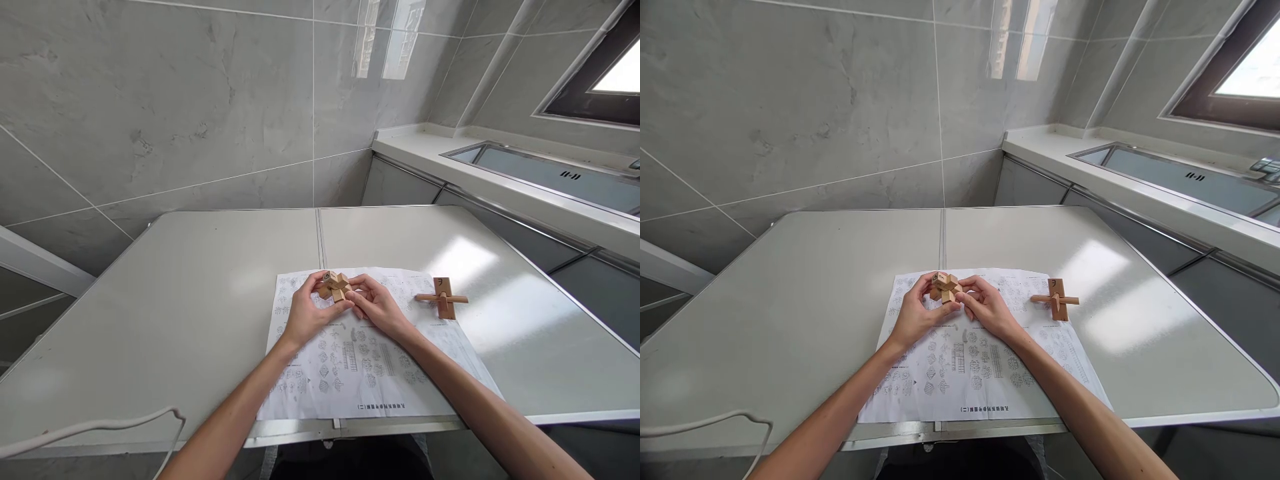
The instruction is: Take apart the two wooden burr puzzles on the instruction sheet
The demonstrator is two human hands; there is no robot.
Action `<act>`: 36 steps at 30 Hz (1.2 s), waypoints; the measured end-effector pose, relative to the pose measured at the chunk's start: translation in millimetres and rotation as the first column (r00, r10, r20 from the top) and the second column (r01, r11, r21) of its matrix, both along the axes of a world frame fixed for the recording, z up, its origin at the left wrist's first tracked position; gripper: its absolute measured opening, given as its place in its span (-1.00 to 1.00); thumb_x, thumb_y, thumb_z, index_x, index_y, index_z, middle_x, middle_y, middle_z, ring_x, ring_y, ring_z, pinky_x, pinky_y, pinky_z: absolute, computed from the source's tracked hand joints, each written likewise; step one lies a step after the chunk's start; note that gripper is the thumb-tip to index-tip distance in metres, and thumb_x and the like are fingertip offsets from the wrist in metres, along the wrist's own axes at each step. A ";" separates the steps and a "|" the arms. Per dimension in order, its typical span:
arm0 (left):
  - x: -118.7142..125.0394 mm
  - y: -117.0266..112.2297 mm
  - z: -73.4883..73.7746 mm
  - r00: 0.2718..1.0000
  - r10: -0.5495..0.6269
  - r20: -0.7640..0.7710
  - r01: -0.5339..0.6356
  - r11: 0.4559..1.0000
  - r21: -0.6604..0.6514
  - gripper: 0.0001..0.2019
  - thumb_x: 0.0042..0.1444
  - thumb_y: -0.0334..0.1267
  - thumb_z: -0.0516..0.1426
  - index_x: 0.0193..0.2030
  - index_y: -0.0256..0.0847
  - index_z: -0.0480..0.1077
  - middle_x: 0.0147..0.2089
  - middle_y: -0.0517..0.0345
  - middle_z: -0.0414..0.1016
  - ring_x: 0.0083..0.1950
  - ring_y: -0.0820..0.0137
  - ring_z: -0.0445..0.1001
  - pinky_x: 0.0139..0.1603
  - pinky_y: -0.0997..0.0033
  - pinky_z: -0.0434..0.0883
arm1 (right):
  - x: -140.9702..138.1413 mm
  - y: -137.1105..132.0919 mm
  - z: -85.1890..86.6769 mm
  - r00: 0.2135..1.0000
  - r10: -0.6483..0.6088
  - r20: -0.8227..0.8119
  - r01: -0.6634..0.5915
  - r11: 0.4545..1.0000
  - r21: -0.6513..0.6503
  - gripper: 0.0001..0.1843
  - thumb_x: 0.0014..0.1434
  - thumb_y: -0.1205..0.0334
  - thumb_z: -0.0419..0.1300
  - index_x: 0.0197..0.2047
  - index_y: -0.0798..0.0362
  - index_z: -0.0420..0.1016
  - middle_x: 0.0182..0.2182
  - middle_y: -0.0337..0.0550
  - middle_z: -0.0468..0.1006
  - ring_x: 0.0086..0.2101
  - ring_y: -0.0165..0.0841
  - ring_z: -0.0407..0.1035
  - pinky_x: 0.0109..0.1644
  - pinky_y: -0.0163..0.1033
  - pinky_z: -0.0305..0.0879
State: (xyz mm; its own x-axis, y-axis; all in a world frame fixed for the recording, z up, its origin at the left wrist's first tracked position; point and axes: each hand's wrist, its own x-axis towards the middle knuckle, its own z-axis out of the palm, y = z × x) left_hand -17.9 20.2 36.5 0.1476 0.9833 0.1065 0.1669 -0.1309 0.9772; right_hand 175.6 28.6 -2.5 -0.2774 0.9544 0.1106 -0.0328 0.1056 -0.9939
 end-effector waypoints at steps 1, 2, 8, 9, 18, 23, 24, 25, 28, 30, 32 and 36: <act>-0.2 0.2 -0.2 1.000 -0.002 0.004 0.002 1.000 0.004 -0.39 -0.04 -0.03 0.48 0.13 -0.09 0.45 0.06 0.01 0.59 0.15 0.11 0.51 0.19 0.11 0.42 | -0.1 0.2 -0.6 1.000 -0.006 0.002 0.006 1.000 0.000 -0.61 0.32 -0.12 0.30 -0.01 0.01 0.45 -0.51 -0.34 0.42 -0.58 -0.43 0.23 -0.48 -0.29 0.14; -0.4 0.4 -0.7 1.000 -0.004 0.007 0.004 1.000 0.008 -0.39 -0.05 -0.03 0.48 0.12 -0.09 0.45 0.06 0.01 0.60 0.14 0.11 0.51 0.19 0.11 0.42 | -0.2 0.3 -1.0 1.000 -0.014 0.004 0.014 1.000 0.000 -0.60 0.31 -0.13 0.31 -0.02 0.01 0.46 -0.52 -0.34 0.42 -0.58 -0.43 0.23 -0.47 -0.28 0.15; -0.5 1.6 -5.0 0.999 -0.035 0.017 0.035 0.999 -0.009 -0.40 -0.04 -0.02 0.48 0.13 -0.10 0.45 0.06 0.00 0.60 0.12 0.10 0.52 0.19 0.05 0.43 | -0.7 -1.5 3.0 0.998 -0.052 0.033 0.052 0.999 0.008 -0.61 0.30 -0.11 0.32 -0.01 0.02 0.51 -0.59 -0.37 0.37 -0.57 -0.42 0.24 -0.46 -0.28 0.15; -0.5 1.7 -5.7 0.999 -0.037 0.013 0.037 0.999 -0.012 -0.40 -0.03 -0.03 0.47 0.13 -0.10 0.45 0.07 0.00 0.59 0.12 0.11 0.52 0.19 0.06 0.43 | -0.6 -1.8 3.8 0.998 -0.055 0.040 0.054 0.998 0.012 -0.61 0.30 -0.10 0.31 0.00 0.03 0.52 -0.60 -0.37 0.36 -0.57 -0.42 0.23 -0.46 -0.28 0.14; -0.9 0.2 -8.4 0.998 -0.035 -0.050 0.036 0.999 0.018 -0.36 -0.06 0.01 0.48 0.15 -0.03 0.43 0.01 0.07 0.62 -0.01 0.19 0.52 0.11 0.14 0.44 | 1.6 -1.5 1.2 0.995 -0.076 0.063 0.076 0.997 0.001 -0.56 0.28 -0.13 0.33 0.03 0.02 0.58 -0.47 -0.26 0.47 -0.53 -0.40 0.25 -0.44 -0.25 0.19; 0.2 -0.7 -8.0 0.997 -0.021 -0.075 0.024 0.999 0.038 -0.39 -0.04 0.02 0.47 0.13 -0.03 0.43 -0.01 0.09 0.62 -0.04 0.22 0.51 0.06 0.18 0.45 | 1.5 -1.6 1.1 0.995 -0.085 0.058 0.087 0.996 -0.018 -0.57 0.26 -0.14 0.35 0.02 0.00 0.60 -0.46 -0.24 0.46 -0.53 -0.40 0.22 -0.45 -0.25 0.17; 0.2 -0.8 -8.1 0.997 -0.020 -0.080 0.023 0.999 0.041 -0.39 -0.03 0.03 0.47 0.13 -0.03 0.43 -0.01 0.09 0.61 -0.04 0.22 0.52 0.06 0.18 0.45 | 1.4 -1.7 0.9 0.995 -0.083 0.057 0.084 0.996 -0.023 -0.56 0.26 -0.14 0.35 0.02 0.00 0.60 -0.46 -0.24 0.47 -0.53 -0.40 0.21 -0.46 -0.25 0.16; 0.2 -0.9 -8.3 0.996 -0.020 -0.083 0.024 0.999 0.044 -0.39 -0.03 0.03 0.47 0.13 -0.03 0.43 0.00 0.09 0.61 -0.03 0.22 0.52 0.06 0.18 0.45 | 1.5 -1.8 0.5 0.995 -0.078 0.057 0.080 0.996 -0.029 -0.55 0.25 -0.15 0.34 0.03 0.00 0.60 -0.45 -0.23 0.47 -0.54 -0.41 0.20 -0.47 -0.26 0.15; 0.8 -1.6 -9.6 0.996 -0.020 -0.091 0.025 0.998 0.052 -0.37 -0.03 0.03 0.47 0.14 -0.04 0.40 0.01 0.08 0.61 0.01 0.20 0.53 0.09 0.16 0.46 | 1.6 -2.3 -0.9 0.995 -0.082 0.063 0.084 0.996 -0.037 -0.53 0.26 -0.16 0.34 0.06 0.00 0.59 -0.45 -0.23 0.47 -0.54 -0.42 0.17 -0.49 -0.27 0.12; 2.1 -2.5 -10.7 0.996 -0.028 -0.080 0.031 0.999 0.041 -0.36 -0.01 0.03 0.46 0.16 -0.03 0.37 0.02 0.07 0.61 0.01 0.20 0.55 0.10 0.14 0.47 | 1.7 -2.8 -1.1 0.994 -0.091 0.065 0.093 0.995 -0.036 -0.54 0.26 -0.16 0.34 0.06 0.00 0.60 -0.44 -0.22 0.48 -0.52 -0.41 0.19 -0.47 -0.27 0.13; 3.9 -3.6 -11.7 0.998 -0.053 -0.046 0.054 0.998 0.025 -0.36 0.01 0.03 0.45 0.17 -0.03 0.34 0.02 0.06 0.61 -0.01 0.21 0.58 0.08 0.14 0.50 | 1.7 -3.3 -0.1 0.994 -0.088 0.068 0.090 0.996 -0.028 -0.57 0.28 -0.14 0.33 0.05 -0.02 0.61 -0.44 -0.22 0.47 -0.49 -0.38 0.20 -0.44 -0.25 0.14; 7.0 -4.8 -11.8 0.992 -0.124 0.030 0.123 0.992 0.016 -0.39 0.03 0.02 0.45 0.13 -0.07 0.34 0.03 0.03 0.60 0.01 0.19 0.63 0.10 0.12 0.53 | 1.1 -4.6 4.1 0.994 -0.070 0.088 0.071 0.997 -0.008 -0.61 0.31 -0.12 0.31 0.03 -0.03 0.62 -0.47 -0.24 0.44 -0.48 -0.38 0.19 -0.40 -0.24 0.13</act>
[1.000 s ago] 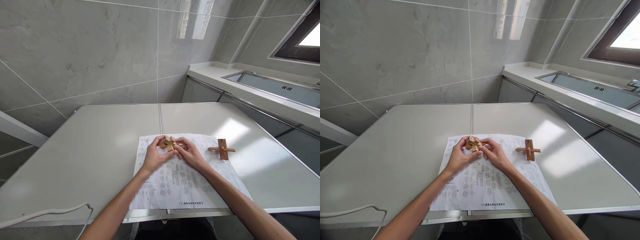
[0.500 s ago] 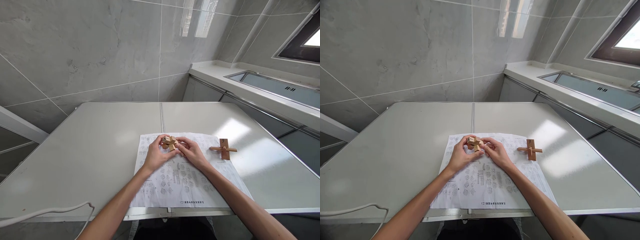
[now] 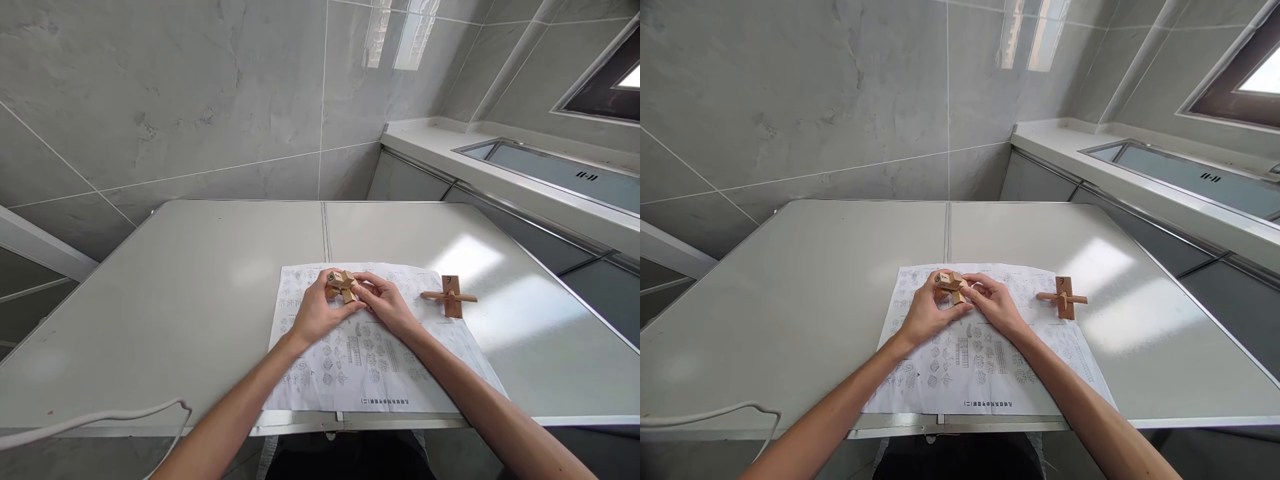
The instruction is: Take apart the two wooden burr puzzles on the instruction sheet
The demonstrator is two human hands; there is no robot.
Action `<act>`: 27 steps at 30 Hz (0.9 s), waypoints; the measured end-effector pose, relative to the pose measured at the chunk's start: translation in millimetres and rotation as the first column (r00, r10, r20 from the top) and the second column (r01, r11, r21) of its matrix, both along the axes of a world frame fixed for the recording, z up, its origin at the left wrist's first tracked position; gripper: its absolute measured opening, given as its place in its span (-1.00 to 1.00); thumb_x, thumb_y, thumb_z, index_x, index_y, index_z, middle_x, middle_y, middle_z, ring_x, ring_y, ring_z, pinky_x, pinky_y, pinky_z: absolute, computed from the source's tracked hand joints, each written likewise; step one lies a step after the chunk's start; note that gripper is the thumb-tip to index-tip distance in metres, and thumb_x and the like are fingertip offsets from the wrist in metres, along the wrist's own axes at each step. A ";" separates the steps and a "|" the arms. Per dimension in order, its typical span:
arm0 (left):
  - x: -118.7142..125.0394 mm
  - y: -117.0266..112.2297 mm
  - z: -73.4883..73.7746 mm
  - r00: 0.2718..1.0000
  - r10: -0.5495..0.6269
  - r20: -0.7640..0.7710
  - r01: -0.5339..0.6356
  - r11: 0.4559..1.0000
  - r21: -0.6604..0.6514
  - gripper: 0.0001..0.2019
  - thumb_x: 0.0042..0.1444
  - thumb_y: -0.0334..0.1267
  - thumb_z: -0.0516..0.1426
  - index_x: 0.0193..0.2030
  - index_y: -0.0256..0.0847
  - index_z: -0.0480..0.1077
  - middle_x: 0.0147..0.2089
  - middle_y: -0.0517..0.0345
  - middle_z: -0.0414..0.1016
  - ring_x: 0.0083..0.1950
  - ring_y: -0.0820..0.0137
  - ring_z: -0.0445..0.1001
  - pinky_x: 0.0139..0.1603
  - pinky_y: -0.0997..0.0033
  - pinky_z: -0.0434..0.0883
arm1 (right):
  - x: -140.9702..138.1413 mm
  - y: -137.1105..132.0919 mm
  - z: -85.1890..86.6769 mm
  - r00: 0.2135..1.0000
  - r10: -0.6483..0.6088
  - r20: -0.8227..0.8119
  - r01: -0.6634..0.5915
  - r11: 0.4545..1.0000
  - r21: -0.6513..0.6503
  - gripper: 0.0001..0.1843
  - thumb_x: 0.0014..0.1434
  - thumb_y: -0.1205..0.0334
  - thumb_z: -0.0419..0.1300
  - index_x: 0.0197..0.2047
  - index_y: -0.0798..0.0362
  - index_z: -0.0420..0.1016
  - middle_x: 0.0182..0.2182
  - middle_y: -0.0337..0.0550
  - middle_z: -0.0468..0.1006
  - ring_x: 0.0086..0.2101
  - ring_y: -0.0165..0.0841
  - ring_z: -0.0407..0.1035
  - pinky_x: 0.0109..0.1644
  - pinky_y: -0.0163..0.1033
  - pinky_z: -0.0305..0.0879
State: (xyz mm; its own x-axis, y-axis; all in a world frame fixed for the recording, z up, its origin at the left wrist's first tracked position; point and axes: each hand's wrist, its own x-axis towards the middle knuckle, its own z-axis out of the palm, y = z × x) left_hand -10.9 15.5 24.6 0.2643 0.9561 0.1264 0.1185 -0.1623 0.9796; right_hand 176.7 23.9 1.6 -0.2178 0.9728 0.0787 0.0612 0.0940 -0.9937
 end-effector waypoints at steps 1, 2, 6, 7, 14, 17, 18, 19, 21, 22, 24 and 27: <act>0.2 0.1 0.2 1.000 -0.006 0.006 0.006 1.000 0.002 -0.40 0.03 0.01 0.45 0.12 -0.07 0.35 0.04 0.02 0.60 0.02 0.18 0.63 0.11 0.12 0.53 | -0.3 -0.3 1.1 1.000 0.000 0.003 0.000 1.000 0.001 -0.62 0.31 -0.12 0.30 0.03 -0.03 0.62 -0.48 -0.25 0.42 -0.48 -0.38 0.17 -0.40 -0.24 0.12; 0.1 0.4 0.5 1.000 -0.006 0.002 0.006 1.000 0.007 -0.41 0.04 0.01 0.45 0.12 -0.07 0.35 0.04 0.02 0.60 0.03 0.18 0.63 0.12 0.11 0.53 | -0.7 -0.6 2.2 1.000 -0.003 0.003 0.003 1.000 0.001 -0.62 0.31 -0.12 0.30 0.02 -0.03 0.62 -0.49 -0.25 0.41 -0.49 -0.38 0.16 -0.41 -0.24 0.12; -1.5 2.5 -0.4 0.994 0.025 -0.109 -0.021 0.999 0.040 -0.43 0.04 0.02 0.44 0.11 -0.06 0.37 0.07 0.03 0.61 0.06 0.15 0.62 0.13 0.07 0.53 | -2.1 -1.6 5.2 0.999 -0.020 -0.039 0.018 0.999 -0.040 -0.56 0.27 -0.15 0.33 0.03 -0.01 0.62 -0.51 -0.28 0.37 -0.52 -0.41 0.12 -0.45 -0.26 0.07; -1.9 3.1 -1.2 0.988 0.036 -0.149 -0.030 0.998 0.048 -0.43 0.04 0.03 0.44 0.11 -0.05 0.37 0.08 0.04 0.61 0.06 0.15 0.62 0.13 0.06 0.53 | -2.3 -1.8 5.6 0.998 -0.025 -0.053 0.022 0.998 -0.056 -0.54 0.26 -0.15 0.34 0.05 0.00 0.62 -0.53 -0.30 0.34 -0.53 -0.42 0.10 -0.46 -0.26 0.06; -5.0 9.4 -10.9 0.912 0.207 -0.355 -0.145 0.970 0.193 -0.46 0.04 -0.02 0.43 0.11 -0.01 0.40 0.08 0.08 0.59 0.10 0.11 0.56 0.10 0.05 0.50 | -1.2 -0.3 4.9 0.989 -0.066 -0.131 0.055 0.995 -0.087 -0.52 0.26 -0.12 0.34 0.12 -0.03 0.59 -0.52 -0.35 0.27 -0.53 -0.44 0.08 -0.45 -0.27 0.04; -11.6 15.1 -15.6 0.871 0.310 -0.381 -0.214 0.938 0.273 -0.47 0.04 -0.03 0.43 0.10 -0.01 0.39 0.07 0.10 0.58 0.12 0.12 0.52 0.10 0.07 0.48 | -1.3 0.6 4.8 0.989 -0.075 -0.131 0.065 0.995 -0.080 -0.53 0.26 -0.13 0.34 0.12 -0.04 0.59 -0.46 -0.31 0.30 -0.53 -0.46 0.08 -0.47 -0.27 0.02; -14.5 17.6 -17.1 0.857 0.336 -0.391 -0.228 0.927 0.298 -0.49 0.05 -0.03 0.43 0.09 -0.02 0.39 0.06 0.10 0.57 0.12 0.12 0.51 0.10 0.08 0.47 | -1.5 0.6 5.2 0.989 -0.077 -0.126 0.067 0.995 -0.080 -0.53 0.26 -0.13 0.33 0.12 -0.04 0.59 -0.45 -0.31 0.30 -0.53 -0.46 0.08 -0.47 -0.27 0.02; -17.5 20.3 -18.5 0.843 0.360 -0.400 -0.238 0.916 0.324 -0.50 0.06 -0.02 0.42 0.07 -0.03 0.39 0.04 0.10 0.57 0.13 0.12 0.49 0.11 0.08 0.46 | -1.7 0.6 5.8 0.989 -0.079 -0.121 0.069 0.994 -0.082 -0.52 0.26 -0.14 0.33 0.12 -0.04 0.59 -0.46 -0.32 0.30 -0.53 -0.46 0.08 -0.47 -0.28 0.02; -23.2 25.8 -21.0 0.820 0.393 -0.416 -0.237 0.895 0.378 -0.52 0.07 0.00 0.41 0.04 -0.06 0.39 0.03 0.09 0.56 0.13 0.12 0.47 0.12 0.08 0.44 | -2.0 0.2 7.2 0.990 -0.081 -0.112 0.071 0.993 -0.091 -0.50 0.26 -0.15 0.33 0.13 -0.02 0.58 -0.51 -0.34 0.26 -0.53 -0.46 0.08 -0.47 -0.28 0.02; -25.6 28.2 -22.1 0.812 0.404 -0.421 -0.236 0.887 0.397 -0.53 0.08 0.01 0.40 0.03 -0.07 0.39 0.02 0.08 0.55 0.12 0.12 0.46 0.12 0.09 0.44 | -2.1 -0.1 8.0 0.991 -0.082 -0.107 0.072 0.993 -0.096 -0.49 0.26 -0.15 0.33 0.13 -0.02 0.58 -0.53 -0.36 0.24 -0.53 -0.46 0.08 -0.47 -0.28 0.02; -29.3 31.9 -23.9 0.797 0.419 -0.435 -0.233 0.878 0.417 -0.54 0.09 0.02 0.39 0.02 -0.09 0.39 0.00 0.08 0.54 0.09 0.14 0.46 0.12 0.10 0.44 | -2.1 -0.6 9.3 0.992 -0.084 -0.098 0.073 0.992 -0.103 -0.48 0.25 -0.17 0.33 0.13 -0.01 0.57 -0.56 -0.37 0.22 -0.54 -0.45 0.08 -0.48 -0.29 0.02; -32.6 34.4 -26.9 0.772 0.420 -0.477 -0.211 0.877 0.432 -0.55 0.10 -0.06 0.37 0.06 -0.09 0.38 0.02 0.06 0.53 0.11 0.12 0.45 0.13 0.09 0.43 | -1.9 -1.1 10.2 0.992 -0.090 -0.088 0.081 0.991 -0.110 -0.46 0.25 -0.18 0.33 0.14 0.00 0.57 -0.57 -0.38 0.21 -0.54 -0.44 0.06 -0.48 -0.28 0.01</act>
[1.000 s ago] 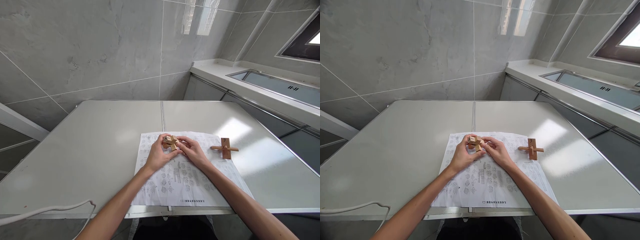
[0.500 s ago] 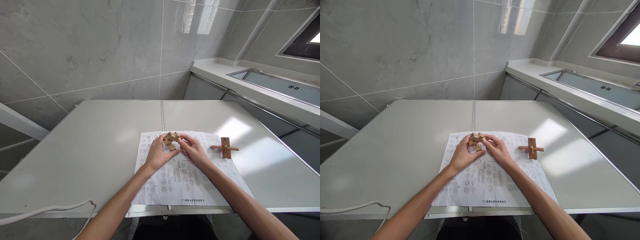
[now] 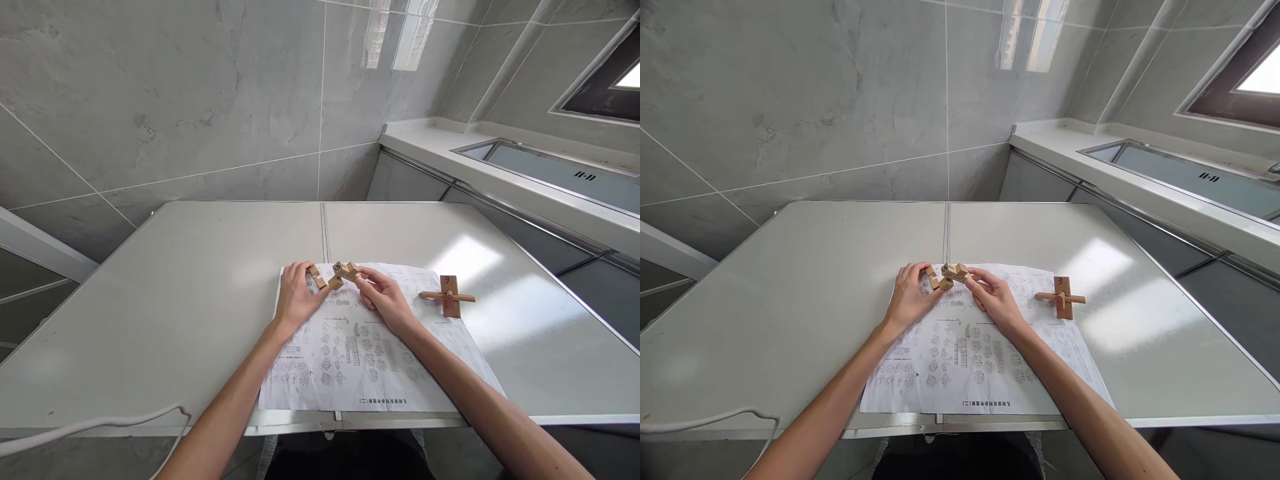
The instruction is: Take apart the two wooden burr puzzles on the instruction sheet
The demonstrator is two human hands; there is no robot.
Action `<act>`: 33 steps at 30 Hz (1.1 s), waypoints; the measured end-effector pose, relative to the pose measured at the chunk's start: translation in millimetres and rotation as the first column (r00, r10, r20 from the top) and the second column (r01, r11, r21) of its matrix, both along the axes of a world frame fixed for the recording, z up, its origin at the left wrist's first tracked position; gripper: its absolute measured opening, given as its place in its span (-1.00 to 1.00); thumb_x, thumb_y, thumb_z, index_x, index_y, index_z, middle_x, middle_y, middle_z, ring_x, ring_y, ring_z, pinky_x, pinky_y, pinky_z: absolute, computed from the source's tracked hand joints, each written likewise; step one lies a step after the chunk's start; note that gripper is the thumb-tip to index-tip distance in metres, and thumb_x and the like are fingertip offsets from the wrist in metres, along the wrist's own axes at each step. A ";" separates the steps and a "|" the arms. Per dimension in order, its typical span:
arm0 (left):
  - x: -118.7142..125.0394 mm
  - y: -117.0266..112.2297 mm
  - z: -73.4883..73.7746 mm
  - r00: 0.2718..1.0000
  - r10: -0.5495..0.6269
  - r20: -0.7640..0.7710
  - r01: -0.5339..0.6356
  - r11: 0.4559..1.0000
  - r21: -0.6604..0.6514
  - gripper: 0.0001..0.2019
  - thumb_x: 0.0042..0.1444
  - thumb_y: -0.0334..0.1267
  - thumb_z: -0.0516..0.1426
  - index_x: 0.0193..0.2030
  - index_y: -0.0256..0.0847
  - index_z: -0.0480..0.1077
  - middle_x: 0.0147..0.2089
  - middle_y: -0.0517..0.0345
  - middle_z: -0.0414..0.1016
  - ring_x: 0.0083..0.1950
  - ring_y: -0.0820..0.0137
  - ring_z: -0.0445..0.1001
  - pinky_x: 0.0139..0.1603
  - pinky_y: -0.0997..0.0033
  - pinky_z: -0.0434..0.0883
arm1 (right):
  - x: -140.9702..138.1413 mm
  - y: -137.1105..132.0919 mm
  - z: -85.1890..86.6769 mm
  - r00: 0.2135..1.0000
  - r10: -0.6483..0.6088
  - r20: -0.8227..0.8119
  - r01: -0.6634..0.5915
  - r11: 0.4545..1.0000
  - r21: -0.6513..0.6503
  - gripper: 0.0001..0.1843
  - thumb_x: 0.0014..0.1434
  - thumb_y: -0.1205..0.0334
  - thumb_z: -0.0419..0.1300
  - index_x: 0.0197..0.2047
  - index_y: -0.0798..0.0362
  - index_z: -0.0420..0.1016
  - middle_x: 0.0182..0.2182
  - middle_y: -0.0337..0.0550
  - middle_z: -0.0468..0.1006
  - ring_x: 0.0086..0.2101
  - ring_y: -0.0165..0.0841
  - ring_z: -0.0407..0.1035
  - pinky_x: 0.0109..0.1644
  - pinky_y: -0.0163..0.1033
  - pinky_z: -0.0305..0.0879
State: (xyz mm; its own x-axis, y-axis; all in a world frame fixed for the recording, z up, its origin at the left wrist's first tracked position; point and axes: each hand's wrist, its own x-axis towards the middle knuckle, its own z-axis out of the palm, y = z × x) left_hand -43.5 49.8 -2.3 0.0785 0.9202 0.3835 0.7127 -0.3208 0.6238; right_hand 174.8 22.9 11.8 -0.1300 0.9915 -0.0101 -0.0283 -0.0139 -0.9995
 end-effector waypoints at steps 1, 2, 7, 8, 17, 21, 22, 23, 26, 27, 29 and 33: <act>-0.8 0.3 -1.3 1.000 -0.004 -0.020 0.004 1.000 0.001 -0.55 0.11 -0.10 0.36 0.09 -0.09 0.37 0.04 0.04 0.52 0.13 0.10 0.44 0.15 0.07 0.43 | 0.1 0.0 -0.1 1.000 -0.002 0.002 0.002 1.000 -0.001 -0.46 0.25 -0.18 0.33 0.14 0.00 0.57 -0.57 -0.38 0.21 -0.54 -0.44 0.06 -0.48 -0.28 0.00; -1.5 0.5 -2.7 0.999 -0.007 -0.039 0.007 1.000 0.002 -0.54 0.12 -0.14 0.34 0.12 -0.09 0.36 0.06 0.03 0.51 0.15 0.09 0.42 0.16 0.05 0.42 | 0.2 0.1 -0.4 1.000 -0.003 0.003 0.003 1.000 -0.001 -0.46 0.25 -0.18 0.33 0.15 0.00 0.57 -0.57 -0.38 0.22 -0.54 -0.44 0.06 -0.48 -0.28 0.00; -2.5 0.2 -6.4 0.996 0.013 -0.091 -0.011 1.000 0.023 -0.55 0.17 -0.26 0.25 0.20 -0.09 0.34 0.10 -0.01 0.48 0.21 0.04 0.36 0.27 -0.06 0.36 | 0.8 1.6 -3.4 1.000 -0.006 -0.011 0.006 1.000 0.007 -0.47 0.25 -0.17 0.34 0.14 -0.01 0.57 -0.50 -0.34 0.27 -0.53 -0.46 0.06 -0.48 -0.28 -0.01; -1.7 -0.5 -5.2 0.996 0.013 -0.086 -0.010 0.999 0.037 -0.54 0.18 -0.27 0.24 0.22 -0.08 0.34 0.13 -0.02 0.47 0.23 0.03 0.34 0.29 -0.08 0.35 | 0.9 1.8 -3.9 1.000 -0.006 -0.013 0.006 1.000 0.010 -0.47 0.26 -0.16 0.34 0.14 0.00 0.57 -0.49 -0.33 0.27 -0.53 -0.46 0.05 -0.48 -0.28 -0.02; 11.7 -17.1 20.3 0.979 -0.193 0.068 0.184 0.975 0.126 -0.75 0.50 -0.20 -0.03 -0.06 -0.05 0.48 0.03 0.09 0.55 0.21 0.20 0.38 0.28 0.04 0.37 | 0.0 0.2 0.0 1.000 -0.009 0.001 0.009 1.000 0.021 -0.50 0.29 -0.14 0.31 0.15 -0.01 0.57 -0.54 -0.37 0.20 -0.53 -0.44 0.06 -0.46 -0.26 0.00; 13.9 -19.1 19.2 0.968 -0.244 0.055 0.234 0.962 0.143 -0.84 0.42 -0.10 0.13 -0.06 -0.08 0.48 0.03 0.09 0.56 0.21 0.19 0.40 0.27 0.05 0.40 | 0.0 0.5 -0.1 1.000 -0.004 0.008 0.004 1.000 0.024 -0.48 0.29 -0.15 0.31 0.17 -0.01 0.57 -0.55 -0.37 0.21 -0.54 -0.44 0.06 -0.47 -0.27 -0.01; 14.0 -19.0 18.3 0.967 -0.249 0.048 0.240 0.959 0.151 -0.85 0.40 -0.10 0.15 -0.06 -0.08 0.47 0.02 0.09 0.57 0.20 0.18 0.41 0.26 0.05 0.40 | 0.2 0.8 -0.7 1.000 -0.004 0.009 0.004 1.000 0.029 -0.48 0.29 -0.15 0.30 0.17 -0.01 0.57 -0.55 -0.37 0.22 -0.53 -0.44 0.06 -0.46 -0.27 0.00; 13.9 -18.6 17.6 0.967 -0.251 0.044 0.241 0.958 0.156 -0.86 0.40 -0.10 0.16 -0.07 -0.08 0.47 0.01 0.09 0.57 0.19 0.19 0.42 0.26 0.05 0.41 | 0.4 1.0 -1.5 1.000 -0.004 0.010 0.003 0.999 0.033 -0.48 0.29 -0.16 0.30 0.17 -0.01 0.56 -0.55 -0.37 0.22 -0.53 -0.44 0.07 -0.46 -0.27 0.00; 13.4 -17.7 16.5 0.967 -0.251 0.040 0.242 0.959 0.150 -0.86 0.41 -0.11 0.15 -0.07 -0.08 0.46 -0.03 0.10 0.57 0.16 0.19 0.44 0.22 0.06 0.43 | 1.4 1.7 -3.6 1.000 0.006 0.018 -0.006 0.999 0.035 -0.46 0.29 -0.17 0.30 0.18 0.00 0.56 -0.56 -0.37 0.22 -0.53 -0.43 0.07 -0.45 -0.26 -0.01; 13.2 -17.5 16.6 0.968 -0.247 0.041 0.239 0.960 0.142 -0.86 0.41 -0.10 0.14 -0.08 -0.07 0.46 -0.03 0.10 0.57 0.15 0.20 0.45 0.21 0.07 0.44 | 1.8 1.9 -4.1 1.000 0.014 0.020 -0.015 0.999 0.033 -0.46 0.30 -0.17 0.29 0.18 0.01 0.55 -0.56 -0.37 0.22 -0.53 -0.43 0.07 -0.45 -0.26 -0.01; 13.2 -17.4 17.1 0.971 -0.235 0.047 0.228 0.966 0.121 -0.86 0.41 -0.10 0.14 -0.08 -0.07 0.46 -0.04 0.10 0.58 0.14 0.19 0.46 0.19 0.08 0.45 | 2.7 2.2 -4.5 0.999 0.032 0.025 -0.033 0.999 0.029 -0.46 0.31 -0.17 0.28 0.19 0.01 0.55 -0.58 -0.38 0.22 -0.53 -0.42 0.06 -0.43 -0.25 -0.01; 14.1 -17.7 18.3 0.974 -0.217 0.066 0.211 0.974 0.086 -0.85 0.40 -0.08 0.14 -0.11 -0.06 0.46 -0.04 0.09 0.58 0.14 0.18 0.46 0.17 0.07 0.46 | 4.0 3.1 -5.2 0.999 0.039 0.031 -0.040 0.999 0.017 -0.47 0.30 -0.19 0.29 0.14 0.01 0.56 -0.58 -0.38 0.23 -0.53 -0.42 0.08 -0.42 -0.26 0.01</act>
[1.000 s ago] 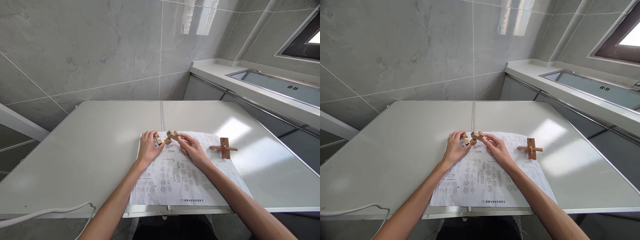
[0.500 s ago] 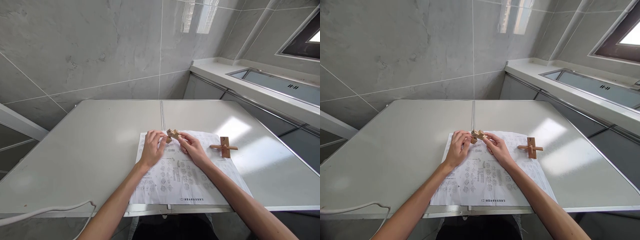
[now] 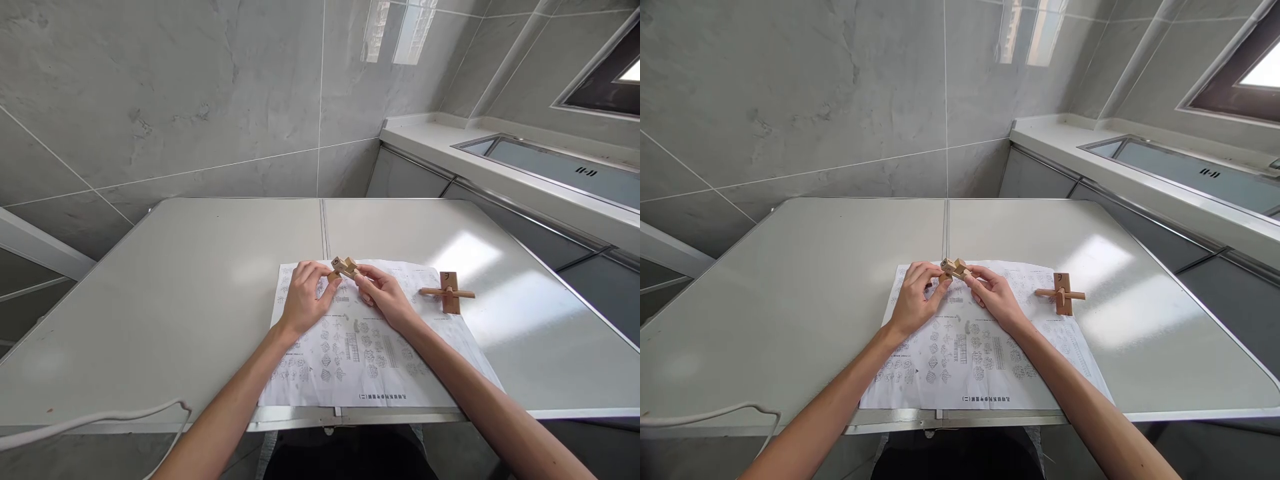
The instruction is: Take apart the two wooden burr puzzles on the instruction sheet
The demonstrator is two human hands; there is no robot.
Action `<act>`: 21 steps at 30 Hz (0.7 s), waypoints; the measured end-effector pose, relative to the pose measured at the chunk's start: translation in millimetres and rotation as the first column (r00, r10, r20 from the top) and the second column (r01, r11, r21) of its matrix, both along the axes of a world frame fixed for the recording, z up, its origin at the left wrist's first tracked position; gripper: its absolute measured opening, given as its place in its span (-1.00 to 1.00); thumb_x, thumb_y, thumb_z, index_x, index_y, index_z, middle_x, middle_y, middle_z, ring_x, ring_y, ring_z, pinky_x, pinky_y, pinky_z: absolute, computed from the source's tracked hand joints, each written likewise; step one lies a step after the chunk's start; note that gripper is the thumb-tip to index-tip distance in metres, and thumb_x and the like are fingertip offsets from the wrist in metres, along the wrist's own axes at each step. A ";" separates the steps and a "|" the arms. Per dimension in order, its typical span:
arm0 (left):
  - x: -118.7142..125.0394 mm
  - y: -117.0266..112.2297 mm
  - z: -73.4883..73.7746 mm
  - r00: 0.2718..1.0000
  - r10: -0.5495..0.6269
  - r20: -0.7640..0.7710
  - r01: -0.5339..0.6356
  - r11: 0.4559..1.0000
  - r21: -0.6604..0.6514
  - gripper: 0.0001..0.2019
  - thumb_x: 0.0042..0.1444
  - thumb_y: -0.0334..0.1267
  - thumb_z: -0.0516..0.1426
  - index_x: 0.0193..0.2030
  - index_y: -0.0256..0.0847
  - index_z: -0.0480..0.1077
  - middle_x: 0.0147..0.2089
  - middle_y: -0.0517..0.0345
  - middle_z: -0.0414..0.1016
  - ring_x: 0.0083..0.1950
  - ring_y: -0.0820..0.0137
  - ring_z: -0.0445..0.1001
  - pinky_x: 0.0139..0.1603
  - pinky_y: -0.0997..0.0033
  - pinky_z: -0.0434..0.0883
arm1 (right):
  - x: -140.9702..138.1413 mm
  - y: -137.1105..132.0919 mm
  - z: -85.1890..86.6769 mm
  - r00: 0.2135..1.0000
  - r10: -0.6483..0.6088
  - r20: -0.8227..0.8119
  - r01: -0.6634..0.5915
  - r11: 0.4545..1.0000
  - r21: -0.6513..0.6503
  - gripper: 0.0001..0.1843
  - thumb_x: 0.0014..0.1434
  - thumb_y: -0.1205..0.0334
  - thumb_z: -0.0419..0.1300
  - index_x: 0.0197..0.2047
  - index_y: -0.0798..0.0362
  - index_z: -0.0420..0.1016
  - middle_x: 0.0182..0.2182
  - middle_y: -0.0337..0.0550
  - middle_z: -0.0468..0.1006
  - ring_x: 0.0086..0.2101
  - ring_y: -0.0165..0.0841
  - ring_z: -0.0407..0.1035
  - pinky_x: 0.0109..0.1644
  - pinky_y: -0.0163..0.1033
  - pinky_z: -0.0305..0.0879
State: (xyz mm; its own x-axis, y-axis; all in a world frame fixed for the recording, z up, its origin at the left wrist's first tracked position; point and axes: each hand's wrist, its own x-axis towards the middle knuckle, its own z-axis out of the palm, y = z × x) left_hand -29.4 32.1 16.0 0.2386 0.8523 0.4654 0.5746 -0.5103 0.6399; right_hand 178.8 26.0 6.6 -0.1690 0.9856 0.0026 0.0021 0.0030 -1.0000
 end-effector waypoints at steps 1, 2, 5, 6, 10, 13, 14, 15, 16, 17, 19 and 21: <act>0.3 -0.1 0.3 1.000 0.000 0.002 0.000 1.000 -0.004 -0.85 0.40 -0.08 0.14 -0.11 -0.06 0.45 -0.05 0.10 0.58 0.13 0.18 0.46 0.17 0.07 0.46 | 0.2 0.4 -0.5 1.000 0.000 0.000 0.000 1.000 -0.007 -0.46 0.28 -0.21 0.29 0.12 0.01 0.56 -0.59 -0.38 0.23 -0.54 -0.42 0.09 -0.43 -0.26 0.02; 0.6 -0.3 0.6 1.000 -0.001 0.002 0.001 1.000 -0.004 -0.85 0.40 -0.09 0.14 -0.12 -0.06 0.45 -0.05 0.10 0.58 0.12 0.19 0.47 0.17 0.07 0.46 | 0.4 0.8 -1.2 1.000 0.004 -0.003 -0.004 1.000 -0.014 -0.46 0.27 -0.22 0.30 0.10 0.02 0.56 -0.59 -0.38 0.23 -0.54 -0.42 0.10 -0.44 -0.27 0.03; 1.1 -0.6 1.3 1.000 -0.003 0.004 0.003 1.000 0.001 -0.87 0.41 -0.11 0.13 -0.12 -0.06 0.44 -0.08 0.12 0.58 0.09 0.22 0.47 0.16 0.10 0.46 | 1.1 2.3 -3.6 0.999 0.030 -0.033 -0.031 0.999 -0.032 -0.45 0.25 -0.26 0.30 0.05 0.03 0.55 -0.60 -0.38 0.24 -0.55 -0.43 0.11 -0.45 -0.28 0.07; 1.2 -0.6 1.3 1.000 -0.003 0.007 0.003 1.000 0.001 -0.87 0.41 -0.11 0.13 -0.12 -0.06 0.44 -0.08 0.12 0.58 0.08 0.22 0.48 0.15 0.11 0.46 | 1.5 2.8 -4.1 0.998 0.041 -0.048 -0.043 0.998 -0.035 -0.46 0.25 -0.26 0.30 0.03 0.03 0.54 -0.60 -0.39 0.24 -0.55 -0.43 0.11 -0.45 -0.28 0.08; 1.0 -0.3 0.1 1.000 -0.013 0.016 0.013 0.999 -0.031 -0.84 0.42 -0.08 0.11 -0.13 -0.05 0.43 -0.06 0.11 0.58 0.08 0.21 0.47 0.11 0.11 0.47 | 4.3 4.1 -2.1 0.987 0.124 -0.105 -0.129 0.991 -0.043 -0.54 0.28 -0.22 0.30 -0.06 0.02 0.54 -0.59 -0.38 0.25 -0.55 -0.44 0.10 -0.43 -0.29 0.10; 0.6 0.5 -1.7 1.000 -0.016 0.023 0.017 0.999 -0.041 -0.84 0.42 -0.07 0.12 -0.11 -0.05 0.43 -0.05 0.09 0.57 0.09 0.19 0.47 0.10 0.11 0.47 | 5.3 2.5 2.8 0.979 0.170 -0.111 -0.174 0.984 -0.029 -0.55 0.31 -0.21 0.26 -0.08 0.03 0.54 -0.60 -0.39 0.24 -0.55 -0.44 0.09 -0.42 -0.28 0.09; 0.6 0.8 -2.3 1.000 -0.011 0.025 0.012 0.999 -0.036 -0.85 0.41 -0.08 0.13 -0.11 -0.05 0.43 -0.05 0.09 0.57 0.08 0.19 0.46 0.10 0.11 0.47 | 4.9 1.1 4.5 0.982 0.167 -0.093 -0.170 0.985 -0.028 -0.54 0.31 -0.22 0.26 -0.07 0.03 0.54 -0.60 -0.39 0.24 -0.55 -0.44 0.09 -0.42 -0.28 0.09; 0.6 1.1 -2.9 1.000 -0.004 0.026 0.004 1.000 -0.030 -0.86 0.41 -0.09 0.14 -0.12 -0.06 0.43 -0.06 0.10 0.57 0.08 0.19 0.46 0.11 0.11 0.47 | 3.9 -0.6 6.1 0.985 0.159 -0.063 -0.161 0.987 -0.029 -0.53 0.30 -0.23 0.27 -0.05 0.03 0.54 -0.59 -0.39 0.25 -0.55 -0.44 0.10 -0.43 -0.27 0.08; 0.7 1.4 -3.3 1.000 0.006 0.023 -0.005 1.000 -0.024 -0.87 0.40 -0.11 0.14 -0.13 -0.06 0.43 -0.07 0.10 0.57 0.07 0.20 0.46 0.12 0.11 0.46 | 2.4 -2.5 7.4 0.988 0.149 -0.031 -0.150 0.988 -0.030 -0.51 0.29 -0.24 0.28 -0.03 0.03 0.54 -0.59 -0.38 0.26 -0.56 -0.44 0.11 -0.44 -0.27 0.06; 0.9 1.7 -3.8 1.000 0.018 0.017 -0.017 1.000 -0.021 -0.88 0.39 -0.13 0.14 -0.15 -0.06 0.44 -0.08 0.10 0.58 0.06 0.20 0.46 0.12 0.11 0.46 | 0.5 -4.5 8.3 0.989 0.147 0.001 -0.147 0.989 -0.034 -0.50 0.27 -0.24 0.29 -0.01 0.03 0.54 -0.57 -0.37 0.28 -0.56 -0.44 0.11 -0.46 -0.27 0.05; 1.5 2.2 -4.4 0.999 0.048 -0.001 -0.048 0.999 -0.015 -0.89 0.38 -0.15 0.15 -0.18 -0.07 0.44 -0.09 0.11 0.58 0.06 0.20 0.47 0.12 0.10 0.45 | -3.8 -7.9 9.3 0.990 0.142 0.021 -0.142 0.989 -0.031 -0.49 0.26 -0.24 0.30 -0.01 0.03 0.54 -0.56 -0.37 0.29 -0.57 -0.44 0.12 -0.48 -0.27 0.02; 2.2 2.1 -4.7 0.996 0.086 -0.016 -0.086 0.996 0.004 -0.87 0.36 -0.15 0.17 -0.23 -0.07 0.43 -0.12 0.11 0.58 0.05 0.19 0.47 0.10 0.11 0.45 | -7.1 -9.4 9.6 0.994 0.106 0.006 -0.106 0.994 -0.013 -0.50 0.27 -0.24 0.29 0.00 0.02 0.52 -0.59 -0.39 0.27 -0.59 -0.44 0.11 -0.50 -0.28 0.02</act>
State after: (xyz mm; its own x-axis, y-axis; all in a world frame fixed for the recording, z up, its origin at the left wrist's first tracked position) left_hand -27.2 34.2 11.3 0.1719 0.8685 0.4649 0.6264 -0.4605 0.6289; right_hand 171.6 16.7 16.2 -0.2728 0.9620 -0.0113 0.0091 -0.0091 -0.9999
